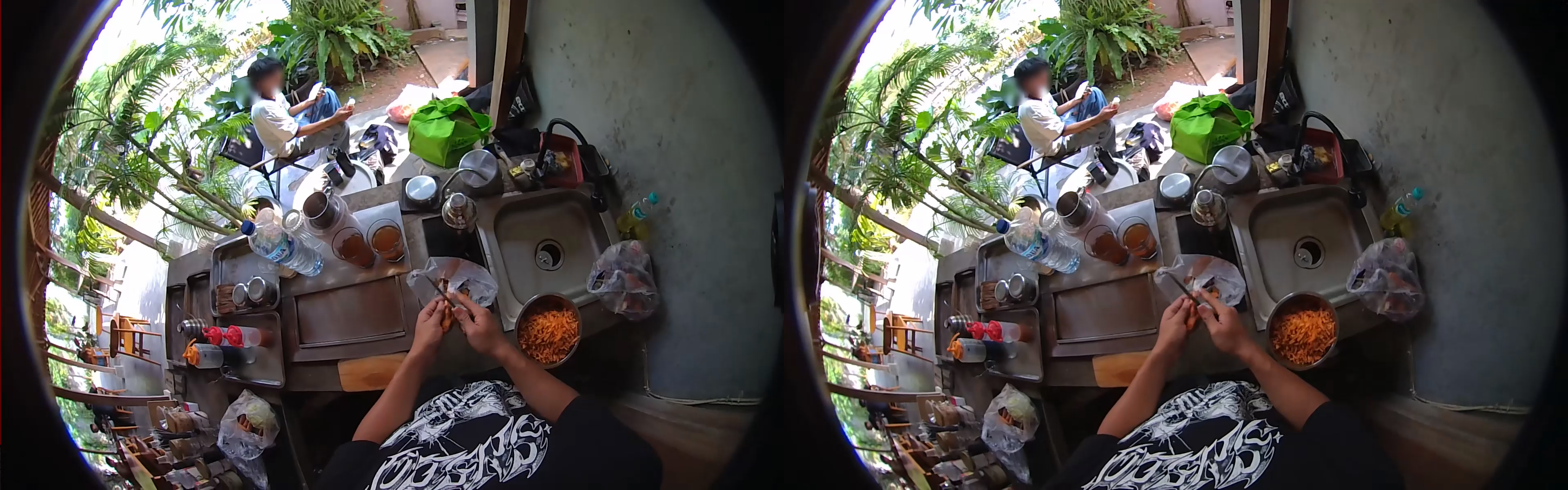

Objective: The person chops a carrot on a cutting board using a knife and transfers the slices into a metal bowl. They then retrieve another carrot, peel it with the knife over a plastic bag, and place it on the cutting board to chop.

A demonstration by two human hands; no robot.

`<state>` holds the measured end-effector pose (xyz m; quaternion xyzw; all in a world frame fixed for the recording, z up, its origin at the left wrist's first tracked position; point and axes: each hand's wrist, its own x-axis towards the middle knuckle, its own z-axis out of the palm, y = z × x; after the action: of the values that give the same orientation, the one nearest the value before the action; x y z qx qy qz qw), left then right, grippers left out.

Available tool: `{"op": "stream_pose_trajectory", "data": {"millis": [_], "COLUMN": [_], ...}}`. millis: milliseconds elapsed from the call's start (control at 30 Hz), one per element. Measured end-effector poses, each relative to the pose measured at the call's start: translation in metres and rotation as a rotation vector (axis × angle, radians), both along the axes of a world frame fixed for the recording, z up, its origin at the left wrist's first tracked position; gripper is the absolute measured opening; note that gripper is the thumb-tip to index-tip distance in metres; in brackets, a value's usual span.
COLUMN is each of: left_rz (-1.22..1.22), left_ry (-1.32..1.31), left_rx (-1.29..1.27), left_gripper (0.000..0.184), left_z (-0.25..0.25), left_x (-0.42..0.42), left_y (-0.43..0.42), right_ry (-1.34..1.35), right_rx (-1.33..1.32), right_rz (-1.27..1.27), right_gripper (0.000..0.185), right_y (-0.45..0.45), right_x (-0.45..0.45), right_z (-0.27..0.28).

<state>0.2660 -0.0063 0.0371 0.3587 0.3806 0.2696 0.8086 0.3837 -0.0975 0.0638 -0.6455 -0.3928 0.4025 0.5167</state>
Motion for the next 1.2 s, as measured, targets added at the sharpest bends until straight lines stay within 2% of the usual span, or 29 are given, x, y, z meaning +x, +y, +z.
{"op": "stream_pose_trajectory", "data": {"millis": [133,233,333,400,467,533,600,633,733,800,933,1000,1033,1100,1200], "left_rz": [0.036,0.030,0.056,0.098,0.109,0.113,0.103,0.101,0.180,0.104,0.107,0.120,0.115,0.100,-0.001], "left_ry": [0.110,0.097,0.095,0.120,0.119,0.105,0.247,0.247,0.264,0.465,0.432,0.290,0.292,0.174,0.181], "left_rx": [0.147,0.074,0.147,0.161,0.163,0.179,0.358,0.360,0.448,0.661,0.601,0.414,0.415,0.177,0.266], "left_gripper": [0.028,0.028,0.026,0.025,0.025,0.026,0.028,0.028,0.028,0.028,0.024,0.022,0.022,0.020,0.022], "left_z": [0.019,0.025,0.034,0.049,0.033,0.016,0.007,0.005,0.007,0.010,-0.002,-0.003,-0.002,0.002,0.011], "left_x": [0.005,0.003,0.003,0.000,-0.004,-0.005,-0.003,0.000,0.006,0.002,-0.006,-0.013,-0.017,-0.022,-0.026], "left_y": [-0.001,-0.004,-0.004,-0.009,-0.009,-0.004,-0.003,-0.003,-0.010,-0.015,-0.016,-0.017,-0.019,-0.017,-0.013], "right_ry": [-0.030,-0.081,-0.115,-0.046,0.009,-0.060,-0.169,-0.274,-0.335,-0.372,-0.522,-0.562,-0.608,-0.619,-0.658], "right_rx": [0.031,0.051,0.021,0.039,0.067,-0.017,0.036,0.072,0.000,-0.066,-0.113,-0.141,-0.170,-0.135,-0.122], "right_rz": [-0.095,-0.046,0.028,0.069,0.097,0.114,0.077,0.044,0.039,0.057,0.087,0.087,0.094,0.113,0.133], "right_gripper": [0.053,0.053,0.053,0.054,0.054,0.054,0.053,0.052,0.049,0.049,0.051,0.050,0.050,0.048,0.043], "right_y": [0.008,0.013,0.013,0.014,0.015,0.016,0.018,0.018,0.014,0.013,0.010,0.011,0.010,0.010,0.013], "right_x": [0.004,0.006,0.009,0.009,0.010,0.011,0.008,0.007,0.005,0.006,-0.001,-0.006,-0.008,-0.008,-0.005], "right_z": [-0.008,-0.015,-0.015,-0.014,-0.009,-0.004,-0.005,-0.006,0.002,0.003,0.003,0.007,0.011,0.020,0.017]}}
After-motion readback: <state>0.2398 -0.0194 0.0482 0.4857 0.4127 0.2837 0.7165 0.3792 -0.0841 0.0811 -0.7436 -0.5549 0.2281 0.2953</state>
